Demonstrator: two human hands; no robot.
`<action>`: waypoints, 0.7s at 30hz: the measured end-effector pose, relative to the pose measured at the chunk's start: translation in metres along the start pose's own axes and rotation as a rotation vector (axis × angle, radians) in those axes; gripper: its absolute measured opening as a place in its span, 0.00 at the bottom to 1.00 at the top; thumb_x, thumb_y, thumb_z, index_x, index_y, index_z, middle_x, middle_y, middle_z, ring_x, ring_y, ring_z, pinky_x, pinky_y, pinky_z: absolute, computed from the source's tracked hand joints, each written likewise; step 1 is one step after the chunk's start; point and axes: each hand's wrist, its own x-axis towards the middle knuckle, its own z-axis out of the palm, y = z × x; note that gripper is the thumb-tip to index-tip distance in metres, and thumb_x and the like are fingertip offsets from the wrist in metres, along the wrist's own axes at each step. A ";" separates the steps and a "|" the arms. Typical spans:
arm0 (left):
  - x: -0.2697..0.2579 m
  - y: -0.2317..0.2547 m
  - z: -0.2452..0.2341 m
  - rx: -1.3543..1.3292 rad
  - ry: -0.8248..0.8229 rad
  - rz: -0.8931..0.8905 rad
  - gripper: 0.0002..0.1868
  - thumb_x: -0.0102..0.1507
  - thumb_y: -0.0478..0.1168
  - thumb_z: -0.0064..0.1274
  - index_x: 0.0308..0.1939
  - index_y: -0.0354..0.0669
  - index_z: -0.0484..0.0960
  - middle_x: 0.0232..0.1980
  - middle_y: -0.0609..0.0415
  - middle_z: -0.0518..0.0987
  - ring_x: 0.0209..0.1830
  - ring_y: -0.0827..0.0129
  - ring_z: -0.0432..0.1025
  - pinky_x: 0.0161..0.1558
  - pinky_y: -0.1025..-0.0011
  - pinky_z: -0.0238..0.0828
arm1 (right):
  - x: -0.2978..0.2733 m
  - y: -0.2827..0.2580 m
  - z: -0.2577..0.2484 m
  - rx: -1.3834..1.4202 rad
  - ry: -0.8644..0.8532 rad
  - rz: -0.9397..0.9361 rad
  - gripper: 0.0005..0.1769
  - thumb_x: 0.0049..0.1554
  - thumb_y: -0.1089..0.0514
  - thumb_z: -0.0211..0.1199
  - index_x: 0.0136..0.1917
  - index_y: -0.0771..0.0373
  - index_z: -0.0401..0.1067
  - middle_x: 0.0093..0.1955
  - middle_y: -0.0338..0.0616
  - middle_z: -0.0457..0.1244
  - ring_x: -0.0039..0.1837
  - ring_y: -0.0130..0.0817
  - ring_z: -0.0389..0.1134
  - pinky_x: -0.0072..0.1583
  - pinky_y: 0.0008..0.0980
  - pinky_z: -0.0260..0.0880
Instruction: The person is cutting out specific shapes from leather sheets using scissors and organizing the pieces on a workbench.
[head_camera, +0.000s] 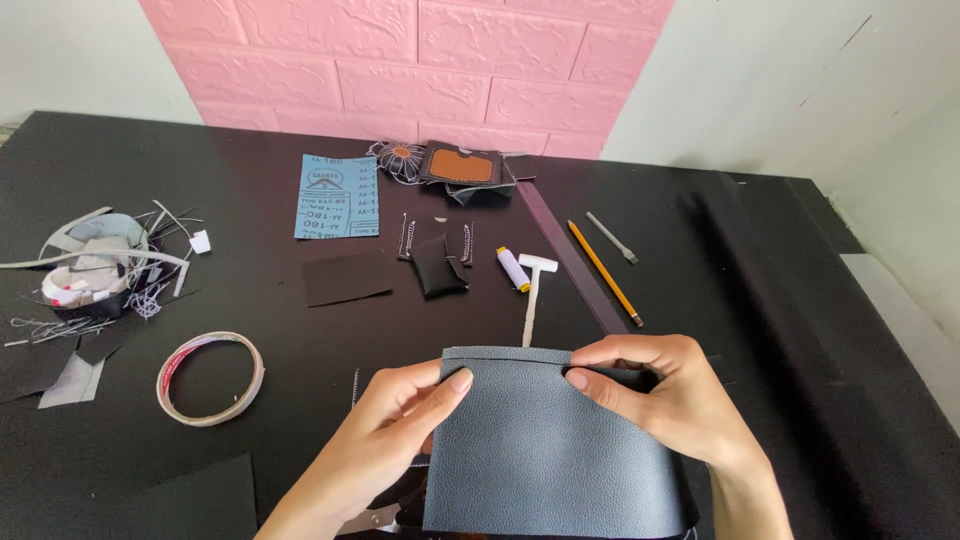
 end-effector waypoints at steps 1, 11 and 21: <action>0.000 0.000 0.000 0.003 0.002 -0.010 0.20 0.74 0.50 0.47 0.30 0.47 0.74 0.27 0.66 0.50 0.24 0.79 0.48 0.27 0.74 0.47 | 0.000 -0.001 0.000 0.004 0.000 -0.004 0.05 0.51 0.60 0.74 0.42 0.62 0.87 0.38 0.34 0.76 0.41 0.17 0.70 0.43 0.20 0.71; -0.003 0.014 0.000 0.005 -0.020 -0.130 0.18 0.72 0.51 0.46 0.39 0.46 0.85 0.27 0.65 0.52 0.25 0.79 0.51 0.30 0.76 0.55 | 0.000 0.000 0.001 0.007 -0.006 0.012 0.05 0.51 0.60 0.75 0.41 0.62 0.87 0.34 0.32 0.73 0.37 0.15 0.63 0.38 0.21 0.64; -0.004 0.025 -0.003 -0.032 -0.070 -0.273 0.20 0.67 0.52 0.50 0.51 0.45 0.90 0.32 0.63 0.68 0.37 0.78 0.67 0.50 0.70 0.76 | 0.000 0.002 0.003 -0.017 -0.008 0.035 0.04 0.50 0.61 0.75 0.41 0.62 0.87 0.35 0.33 0.75 0.36 0.16 0.66 0.38 0.20 0.67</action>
